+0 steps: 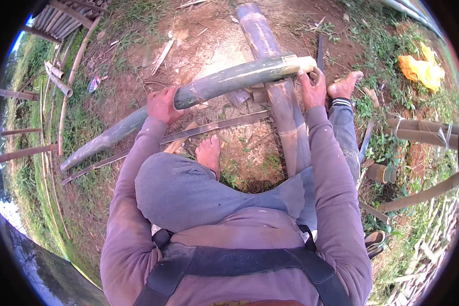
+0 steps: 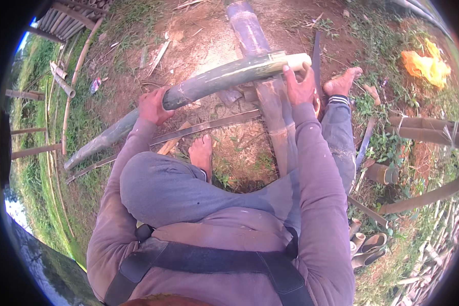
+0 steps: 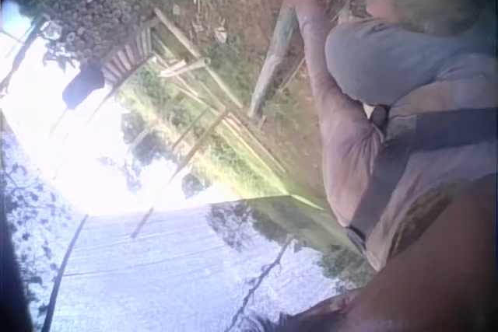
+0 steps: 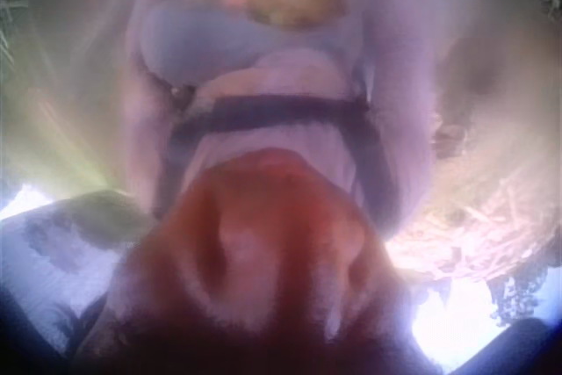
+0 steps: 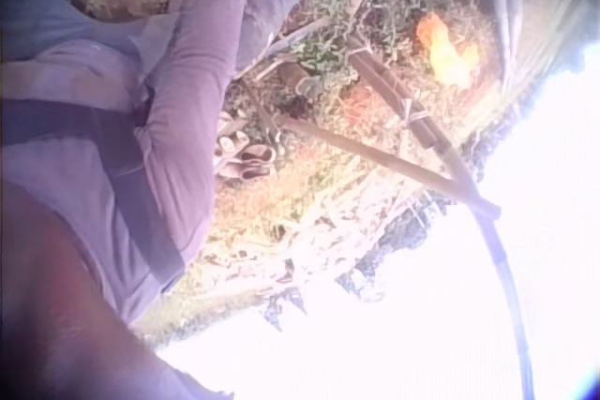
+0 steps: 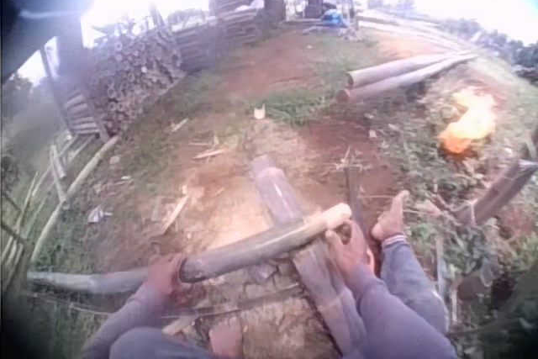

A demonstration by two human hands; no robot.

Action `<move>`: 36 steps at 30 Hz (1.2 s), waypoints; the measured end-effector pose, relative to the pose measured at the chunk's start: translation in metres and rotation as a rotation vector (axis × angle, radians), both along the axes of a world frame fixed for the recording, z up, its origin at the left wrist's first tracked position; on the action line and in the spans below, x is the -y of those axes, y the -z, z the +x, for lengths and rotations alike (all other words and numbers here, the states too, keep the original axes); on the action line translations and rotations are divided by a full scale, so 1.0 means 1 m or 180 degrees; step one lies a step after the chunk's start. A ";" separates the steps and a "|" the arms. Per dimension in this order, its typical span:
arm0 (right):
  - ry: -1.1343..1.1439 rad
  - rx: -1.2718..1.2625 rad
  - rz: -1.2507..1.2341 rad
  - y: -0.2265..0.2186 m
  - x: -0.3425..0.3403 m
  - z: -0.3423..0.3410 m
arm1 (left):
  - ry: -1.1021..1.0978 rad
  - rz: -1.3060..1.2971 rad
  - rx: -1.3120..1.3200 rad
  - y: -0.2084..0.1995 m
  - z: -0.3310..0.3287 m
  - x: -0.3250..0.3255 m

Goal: The person sits on the ground and uses a hand saw to cut long bamboo poles into shorter sections. They position each pole on a wooden support, saw through it, and then move the cut pieces aside.

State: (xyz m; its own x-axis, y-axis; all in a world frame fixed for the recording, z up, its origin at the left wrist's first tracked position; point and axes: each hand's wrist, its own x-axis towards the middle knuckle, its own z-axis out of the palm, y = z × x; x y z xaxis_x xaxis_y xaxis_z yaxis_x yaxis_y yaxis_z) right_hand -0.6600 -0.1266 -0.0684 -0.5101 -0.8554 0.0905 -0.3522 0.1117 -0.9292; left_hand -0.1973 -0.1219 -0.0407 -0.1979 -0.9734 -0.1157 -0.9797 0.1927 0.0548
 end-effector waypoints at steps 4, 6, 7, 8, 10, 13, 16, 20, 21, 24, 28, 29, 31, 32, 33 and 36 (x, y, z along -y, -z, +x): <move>-0.1166 0.0564 0.0240 0.016 0.028 -0.016 | 0.0000 -0.0468 -0.0452 -0.010 -0.001 -0.023; -0.0923 0.0611 0.0157 0.015 0.026 -0.020 | -0.0527 -0.1550 -0.1112 -0.014 0.004 -0.038; -0.0686 0.0655 0.0051 0.011 0.022 -0.022 | -0.0883 -0.2199 -0.1225 -0.020 0.011 -0.048; -0.0438 0.0739 -0.0115 0.005 0.015 -0.021 | -0.1814 -0.2699 -0.1524 -0.011 0.031 -0.058; -0.0139 0.0926 -0.0450 -0.007 -0.008 -0.019 | -0.3515 -0.3731 -0.2193 0.040 0.069 -0.089; -0.0409 0.0880 -0.0488 -0.024 -0.057 -0.024 | -0.4310 -0.2967 -0.6158 0.091 0.134 -0.137; -0.0287 0.0890 -0.0094 -0.058 -0.094 0.012 | -0.3849 -0.2308 -0.8041 0.086 0.142 -0.153; 0.0744 -0.0413 0.0648 -0.062 -0.100 0.006 | -0.3838 -0.2214 -0.8120 0.054 0.112 -0.141; 0.0602 -0.0288 0.0479 -0.063 -0.091 -0.013 | -0.3894 -0.2189 -0.8033 0.042 0.099 -0.146; 0.0210 -0.0126 0.0161 -0.065 -0.046 -0.060 | -0.3490 -0.2120 -0.8366 0.034 0.072 -0.159; 0.0022 0.0013 0.0399 -0.071 0.007 -0.049 | -0.3392 -0.2172 -0.8221 0.012 0.063 -0.194; -0.0012 0.0219 0.0496 -0.074 0.016 -0.033 | -0.3424 -0.2337 -0.8085 0.005 0.068 -0.208; -0.0338 0.0333 0.0669 -0.065 0.038 -0.012 | -0.3597 -0.2652 -0.7851 0.001 0.080 -0.236; -0.0423 0.0423 0.0752 -0.061 0.041 0.019 | -0.3749 -0.2848 -0.7717 0.004 0.095 -0.258; -0.0459 0.0507 0.0818 -0.059 0.043 0.042 | -0.3871 -0.2979 -0.7606 -0.003 0.106 -0.277; -0.1348 0.0037 0.0650 -0.015 0.064 0.099 | -0.4512 -0.3707 -0.7320 -0.016 0.134 -0.340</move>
State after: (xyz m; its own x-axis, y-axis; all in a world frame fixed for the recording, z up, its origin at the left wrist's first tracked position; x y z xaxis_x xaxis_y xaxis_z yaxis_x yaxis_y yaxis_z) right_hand -0.5612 -0.1906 -0.0536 -0.1123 -0.9881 -0.1049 -0.3959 0.1413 -0.9074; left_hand -0.0635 0.2181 -0.0252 0.8478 -0.2169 -0.4839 0.5075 0.5961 0.6222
